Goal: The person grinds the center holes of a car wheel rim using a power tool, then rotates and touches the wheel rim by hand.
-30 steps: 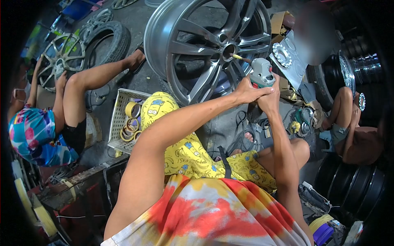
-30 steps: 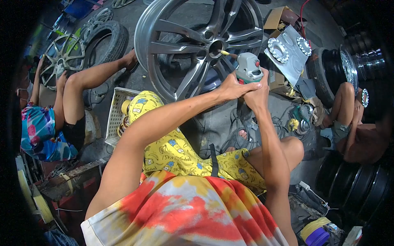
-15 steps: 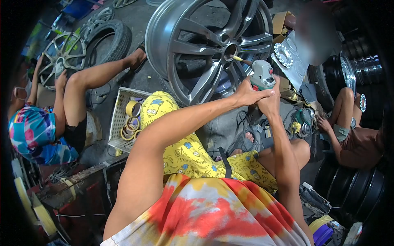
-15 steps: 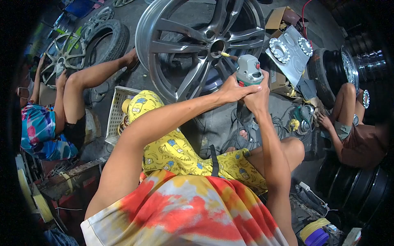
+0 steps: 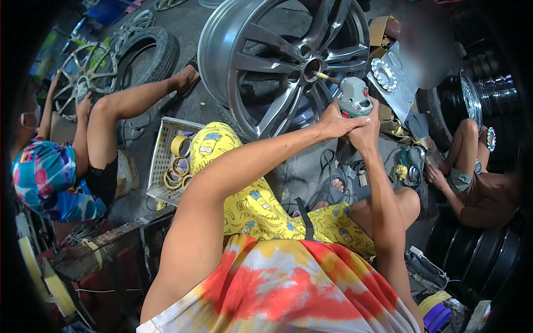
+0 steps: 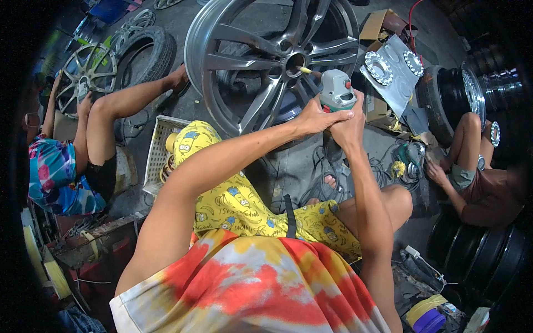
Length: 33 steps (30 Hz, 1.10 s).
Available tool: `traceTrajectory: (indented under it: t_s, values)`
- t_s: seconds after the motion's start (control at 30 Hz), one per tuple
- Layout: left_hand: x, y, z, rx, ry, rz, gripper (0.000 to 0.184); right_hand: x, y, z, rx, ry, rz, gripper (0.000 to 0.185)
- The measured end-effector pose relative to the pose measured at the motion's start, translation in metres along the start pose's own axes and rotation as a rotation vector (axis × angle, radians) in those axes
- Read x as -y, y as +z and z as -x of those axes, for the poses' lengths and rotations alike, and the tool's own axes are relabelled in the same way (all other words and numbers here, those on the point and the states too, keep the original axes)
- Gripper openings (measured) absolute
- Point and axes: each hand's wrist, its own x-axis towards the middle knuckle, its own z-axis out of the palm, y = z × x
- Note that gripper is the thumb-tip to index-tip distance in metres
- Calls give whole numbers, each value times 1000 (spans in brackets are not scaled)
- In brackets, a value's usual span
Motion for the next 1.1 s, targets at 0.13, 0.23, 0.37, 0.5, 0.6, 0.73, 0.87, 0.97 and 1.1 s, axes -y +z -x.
traceTrajectory:
  t_s: [0.13, 0.23, 0.37, 0.5, 0.6, 0.73, 0.87, 0.97, 1.1]
  values:
    - [4, -2, 3, -24, -37, -83, 73, -3, 1, 3, -8, -22, 14, 74]
    - [2, -1, 6, -30, -66, -106, 74, -12, 3, 3, 10, -22, 0, 74]
    - [-11, 0, 5, -31, -52, -95, 73, 1, 0, 1, 0, 40, 31, 73]
    - [-6, -1, 4, -22, -19, -112, 70, -1, 0, 0, 1, 0, 13, 73]
    - [0, -2, 8, -40, -16, -95, 70, -6, 3, 3, 32, 6, 6, 72]
    - [3, -2, 3, -33, -3, -95, 71, 0, 3, 1, 19, 29, 16, 72]
    - [12, -6, 1, -42, 0, -88, 73, -1, 4, 2, 3, 18, 15, 72]
    - [13, -7, 8, -54, -13, -152, 73, -8, 10, 10, -19, 4, 2, 74]
    - [35, -10, 5, -121, -66, -259, 75, -19, 14, 10, -3, 3, -42, 74]
